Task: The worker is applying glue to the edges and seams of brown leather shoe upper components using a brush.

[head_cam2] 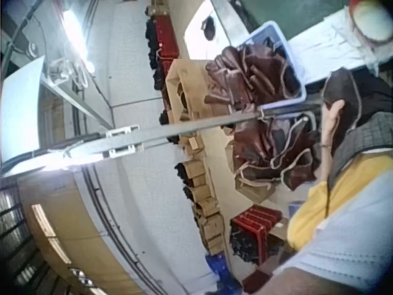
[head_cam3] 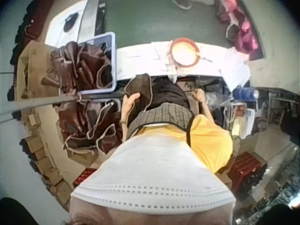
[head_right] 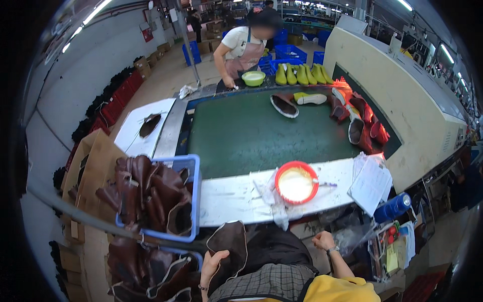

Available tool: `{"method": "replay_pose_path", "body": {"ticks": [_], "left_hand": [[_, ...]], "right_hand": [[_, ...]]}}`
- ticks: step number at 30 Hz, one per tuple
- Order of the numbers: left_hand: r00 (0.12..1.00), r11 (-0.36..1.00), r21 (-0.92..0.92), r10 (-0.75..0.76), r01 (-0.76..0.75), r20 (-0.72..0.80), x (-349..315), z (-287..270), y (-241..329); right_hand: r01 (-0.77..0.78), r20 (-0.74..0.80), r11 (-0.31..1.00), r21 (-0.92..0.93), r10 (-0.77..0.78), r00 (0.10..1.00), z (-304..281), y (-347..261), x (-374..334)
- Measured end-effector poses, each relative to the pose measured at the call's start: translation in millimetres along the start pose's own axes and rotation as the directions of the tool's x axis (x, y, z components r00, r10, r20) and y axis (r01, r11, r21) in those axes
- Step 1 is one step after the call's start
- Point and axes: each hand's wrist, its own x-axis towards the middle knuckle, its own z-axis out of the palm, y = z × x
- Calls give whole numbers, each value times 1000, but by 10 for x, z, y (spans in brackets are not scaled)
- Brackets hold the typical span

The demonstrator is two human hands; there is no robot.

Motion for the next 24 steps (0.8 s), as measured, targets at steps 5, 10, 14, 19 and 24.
{"method": "replay_pose_path", "body": {"ticks": [5,10,14,19,24], "left_hand": [[993,991,-111,-79,69,-89,1015,206,-84],[957,984,15,-166,175,-238,1695,363,43],[930,980,33,-175,196,-322,1941,613,271],[852,947,129,-199,294,-484,2343,344,-69],[841,962,-223,-251,159,-479,2680,118,-860]], "right_hand": [[54,105,995,-82,-46,993,-844,-232,764],[67,181,998,-20,-63,981,-1347,-384,1276],[43,281,994,-103,-12,960,-1399,-353,1392],[-47,168,999,12,45,985,-1444,-511,1220],[214,-186,972,-97,-229,955,-1162,-187,1248]]}}
